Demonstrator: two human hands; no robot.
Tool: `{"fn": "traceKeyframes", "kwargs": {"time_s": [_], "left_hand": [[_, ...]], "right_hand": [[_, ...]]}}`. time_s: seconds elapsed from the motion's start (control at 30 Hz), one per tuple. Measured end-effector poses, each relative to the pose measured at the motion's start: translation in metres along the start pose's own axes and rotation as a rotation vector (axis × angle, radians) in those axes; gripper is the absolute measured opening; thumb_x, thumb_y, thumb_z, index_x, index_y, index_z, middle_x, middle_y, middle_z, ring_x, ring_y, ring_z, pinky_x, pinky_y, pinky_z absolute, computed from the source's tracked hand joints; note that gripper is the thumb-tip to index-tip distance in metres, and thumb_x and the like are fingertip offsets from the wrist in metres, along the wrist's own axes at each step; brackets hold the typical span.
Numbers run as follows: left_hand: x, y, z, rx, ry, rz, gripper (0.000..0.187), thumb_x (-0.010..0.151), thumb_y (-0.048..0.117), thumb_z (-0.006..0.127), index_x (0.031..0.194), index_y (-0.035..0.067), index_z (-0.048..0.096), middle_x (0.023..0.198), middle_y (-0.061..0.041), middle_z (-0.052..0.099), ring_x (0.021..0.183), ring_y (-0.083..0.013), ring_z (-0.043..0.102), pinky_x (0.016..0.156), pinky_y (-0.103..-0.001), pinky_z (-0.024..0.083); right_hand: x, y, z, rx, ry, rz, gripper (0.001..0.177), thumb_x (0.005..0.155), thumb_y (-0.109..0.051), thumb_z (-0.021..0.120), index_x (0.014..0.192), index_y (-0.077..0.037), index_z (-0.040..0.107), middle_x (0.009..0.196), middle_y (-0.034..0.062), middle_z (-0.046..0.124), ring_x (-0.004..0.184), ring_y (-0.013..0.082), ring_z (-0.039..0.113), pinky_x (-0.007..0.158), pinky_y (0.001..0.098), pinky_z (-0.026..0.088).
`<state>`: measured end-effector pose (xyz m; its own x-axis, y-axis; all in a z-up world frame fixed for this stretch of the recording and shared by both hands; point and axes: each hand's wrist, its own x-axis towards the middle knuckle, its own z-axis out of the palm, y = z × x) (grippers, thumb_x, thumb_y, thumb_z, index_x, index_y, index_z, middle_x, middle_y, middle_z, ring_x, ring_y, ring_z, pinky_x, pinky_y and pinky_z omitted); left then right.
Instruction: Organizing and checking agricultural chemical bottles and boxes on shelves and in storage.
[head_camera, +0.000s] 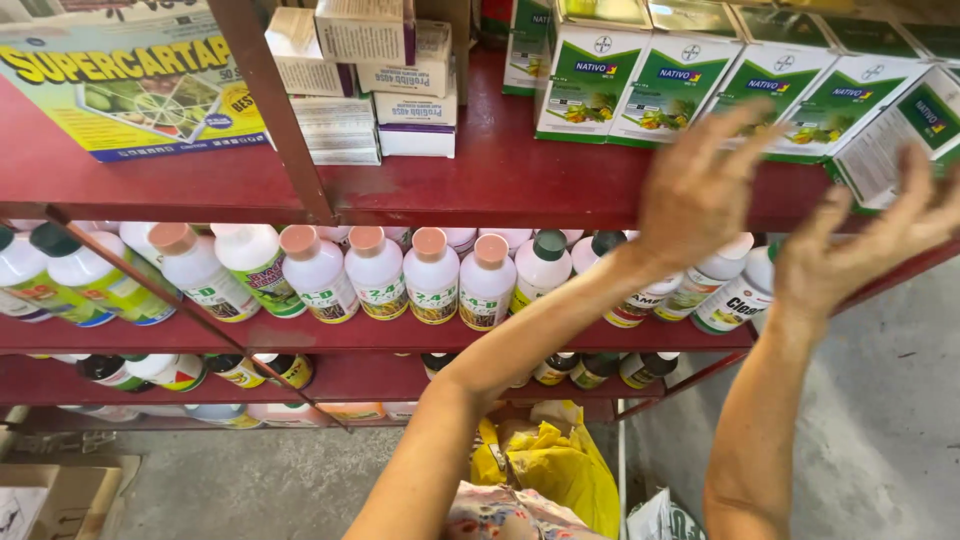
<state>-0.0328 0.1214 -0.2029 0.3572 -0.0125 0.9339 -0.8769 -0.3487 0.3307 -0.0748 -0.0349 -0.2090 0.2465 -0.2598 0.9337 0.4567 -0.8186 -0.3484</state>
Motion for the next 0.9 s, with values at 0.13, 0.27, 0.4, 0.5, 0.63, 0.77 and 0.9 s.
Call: {"fn": "traceKeyframes", "kwargs": {"time_s": [0.13, 0.27, 0.4, 0.5, 0.63, 0.77, 0.9], "left_hand": [[0.034, -0.035, -0.089, 0.252, 0.221, -0.042, 0.057, 0.094, 0.010, 0.065, 0.148, 0.011, 0.047, 0.154, -0.013, 0.048, 0.141, -0.0316, 0.047, 0.120, -0.043, 0.035], [0.048, -0.105, -0.133, 0.270, 0.168, -0.137, 0.088, 0.091, 0.024, 0.071, 0.158, 0.001, 0.020, 0.157, -0.029, 0.035, 0.146, -0.0479, 0.037, 0.122, -0.052, 0.031], [0.039, -0.105, -0.138, 0.249, -0.122, -0.355, 0.099, 0.087, 0.029, 0.074, 0.157, -0.003, 0.012, 0.153, -0.035, 0.035, 0.136, -0.0523, 0.043, 0.111, -0.059, 0.036], [0.036, -0.093, -0.139, 0.279, -0.321, -0.557, 0.092, 0.091, 0.030, 0.072, 0.157, -0.001, 0.016, 0.150, -0.030, 0.042, 0.131, -0.0504, 0.050, 0.104, -0.063, 0.039], [0.029, -0.107, -0.134, 0.204, -0.220, -0.519, 0.091, 0.088, 0.025, 0.075, 0.157, 0.000, 0.021, 0.151, -0.030, 0.045, 0.134, -0.0487, 0.051, 0.106, -0.056, 0.043], [0.027, -0.111, -0.132, 0.060, -0.114, -0.371, 0.101, 0.078, 0.012, 0.080, 0.157, 0.001, 0.019, 0.153, -0.031, 0.041, 0.139, -0.0478, 0.045, 0.113, -0.050, 0.041], [0.026, -0.112, -0.136, -0.082, -0.150, -0.314, 0.099, 0.076, 0.002, 0.078, 0.158, 0.005, 0.023, 0.155, -0.027, 0.044, 0.144, -0.0435, 0.045, 0.118, -0.047, 0.042]], "right_hand": [[0.000, -0.059, 0.043, -0.028, -0.095, -0.081, 0.050, 0.117, -0.039, 0.057, 0.152, -0.004, 0.061, 0.166, 0.0210, 0.024, 0.156, 0.0363, 0.027, 0.128, 0.0473, 0.030], [0.005, -0.095, 0.096, -0.022, -0.177, -0.118, 0.044, 0.114, -0.026, 0.066, 0.156, -0.014, 0.065, 0.169, 0.0156, 0.025, 0.159, 0.0339, 0.024, 0.128, 0.0508, 0.020], [0.010, -0.122, 0.144, -0.077, -0.246, -0.210, 0.049, 0.109, -0.025, 0.065, 0.155, -0.010, 0.059, 0.167, 0.0221, 0.020, 0.155, 0.0436, 0.016, 0.126, 0.0616, 0.017], [0.009, -0.136, 0.156, -0.122, -0.300, -0.227, 0.051, 0.107, -0.026, 0.069, 0.157, -0.016, 0.063, 0.169, 0.0247, 0.024, 0.154, 0.0502, 0.015, 0.120, 0.0659, 0.019], [0.010, -0.145, 0.142, -0.137, -0.237, -0.215, 0.031, 0.102, -0.024, 0.074, 0.133, -0.021, 0.071, 0.165, 0.0194, 0.033, 0.152, 0.0460, 0.019, 0.120, 0.0654, 0.018], [0.004, -0.158, 0.123, 0.182, -0.235, -0.198, 0.032, 0.092, -0.006, 0.078, 0.119, -0.009, 0.062, 0.162, 0.0200, 0.038, 0.155, 0.0383, 0.036, 0.123, 0.0565, 0.026], [-0.009, -0.142, 0.128, 0.454, -0.314, -0.045, 0.046, 0.091, 0.004, 0.077, 0.129, -0.005, 0.053, 0.159, 0.0251, 0.038, 0.155, 0.0407, 0.038, 0.122, 0.0477, 0.042]]}}
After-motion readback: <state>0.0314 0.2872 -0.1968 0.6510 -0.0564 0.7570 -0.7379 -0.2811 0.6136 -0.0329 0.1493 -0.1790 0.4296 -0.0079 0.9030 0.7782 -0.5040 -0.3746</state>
